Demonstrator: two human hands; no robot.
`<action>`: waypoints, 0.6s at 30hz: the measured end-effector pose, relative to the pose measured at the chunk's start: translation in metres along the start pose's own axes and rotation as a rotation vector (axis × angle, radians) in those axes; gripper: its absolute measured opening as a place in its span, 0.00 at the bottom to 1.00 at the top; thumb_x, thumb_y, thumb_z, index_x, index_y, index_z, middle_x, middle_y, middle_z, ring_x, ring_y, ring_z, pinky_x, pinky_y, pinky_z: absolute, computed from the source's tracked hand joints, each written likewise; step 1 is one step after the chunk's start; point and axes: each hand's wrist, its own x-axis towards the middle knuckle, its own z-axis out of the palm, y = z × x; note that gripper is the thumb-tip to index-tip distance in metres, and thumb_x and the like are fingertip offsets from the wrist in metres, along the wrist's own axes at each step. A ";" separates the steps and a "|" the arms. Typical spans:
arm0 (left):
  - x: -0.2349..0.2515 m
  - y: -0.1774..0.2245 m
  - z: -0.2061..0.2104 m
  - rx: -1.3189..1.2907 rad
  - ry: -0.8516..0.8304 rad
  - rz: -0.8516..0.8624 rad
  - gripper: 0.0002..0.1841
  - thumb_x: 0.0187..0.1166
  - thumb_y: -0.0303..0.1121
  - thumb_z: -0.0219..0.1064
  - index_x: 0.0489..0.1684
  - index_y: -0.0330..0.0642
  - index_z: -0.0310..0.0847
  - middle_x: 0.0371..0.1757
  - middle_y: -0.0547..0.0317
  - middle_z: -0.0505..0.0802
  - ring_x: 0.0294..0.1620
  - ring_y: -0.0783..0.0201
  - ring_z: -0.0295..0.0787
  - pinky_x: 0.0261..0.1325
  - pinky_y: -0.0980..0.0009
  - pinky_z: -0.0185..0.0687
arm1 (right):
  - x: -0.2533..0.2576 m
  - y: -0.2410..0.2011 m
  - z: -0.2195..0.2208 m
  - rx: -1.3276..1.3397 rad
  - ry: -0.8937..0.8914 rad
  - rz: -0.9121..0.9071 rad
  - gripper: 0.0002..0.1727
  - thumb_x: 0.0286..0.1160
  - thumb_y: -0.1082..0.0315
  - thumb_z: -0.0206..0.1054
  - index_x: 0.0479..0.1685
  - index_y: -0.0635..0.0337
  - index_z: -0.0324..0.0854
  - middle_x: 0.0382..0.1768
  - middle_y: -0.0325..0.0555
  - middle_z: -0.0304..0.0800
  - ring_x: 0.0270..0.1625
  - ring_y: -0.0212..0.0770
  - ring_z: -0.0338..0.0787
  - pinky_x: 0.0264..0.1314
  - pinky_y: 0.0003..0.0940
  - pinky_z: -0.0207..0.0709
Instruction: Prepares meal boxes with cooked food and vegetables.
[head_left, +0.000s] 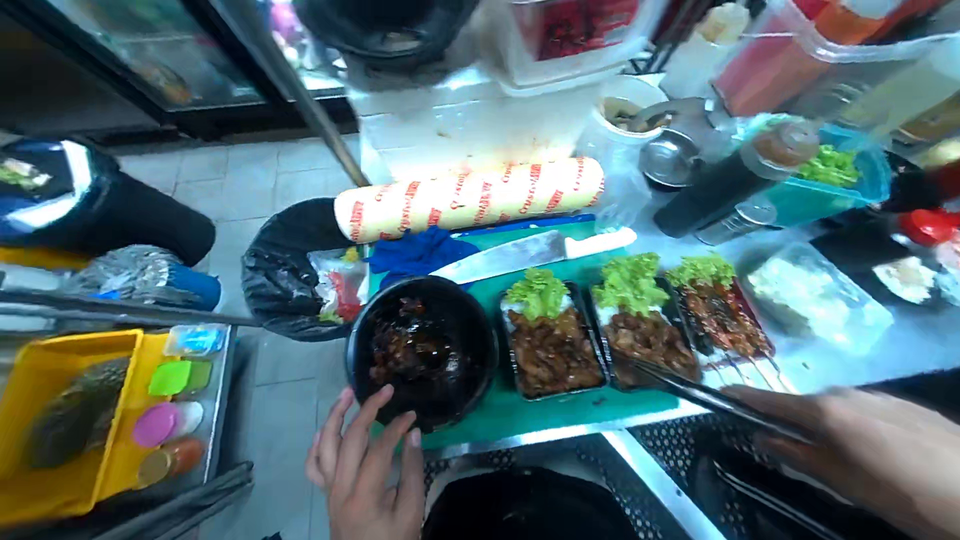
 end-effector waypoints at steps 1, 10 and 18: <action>-0.002 -0.015 -0.009 0.020 0.017 -0.040 0.12 0.84 0.47 0.62 0.48 0.56 0.90 0.73 0.56 0.88 0.90 0.44 0.59 0.87 0.38 0.45 | -0.007 -0.014 -0.014 0.054 -0.006 0.007 0.23 0.78 0.55 0.73 0.73 0.33 0.85 0.40 0.58 0.96 0.44 0.65 0.94 0.46 0.72 0.80; -0.017 -0.089 -0.029 -0.047 0.078 -0.181 0.13 0.83 0.46 0.62 0.48 0.52 0.91 0.71 0.50 0.88 0.88 0.41 0.62 0.86 0.39 0.46 | 0.069 -0.231 -0.017 0.039 -0.049 -0.062 0.30 0.76 0.44 0.67 0.81 0.31 0.76 0.44 0.52 0.94 0.50 0.59 0.93 0.51 0.65 0.82; -0.044 -0.131 -0.043 -0.027 0.093 -0.281 0.14 0.82 0.44 0.64 0.48 0.48 0.93 0.70 0.45 0.89 0.88 0.37 0.61 0.85 0.39 0.47 | 0.104 -0.285 0.021 0.062 -0.070 -0.079 0.26 0.83 0.52 0.61 0.82 0.29 0.75 0.51 0.51 0.94 0.56 0.57 0.93 0.58 0.63 0.82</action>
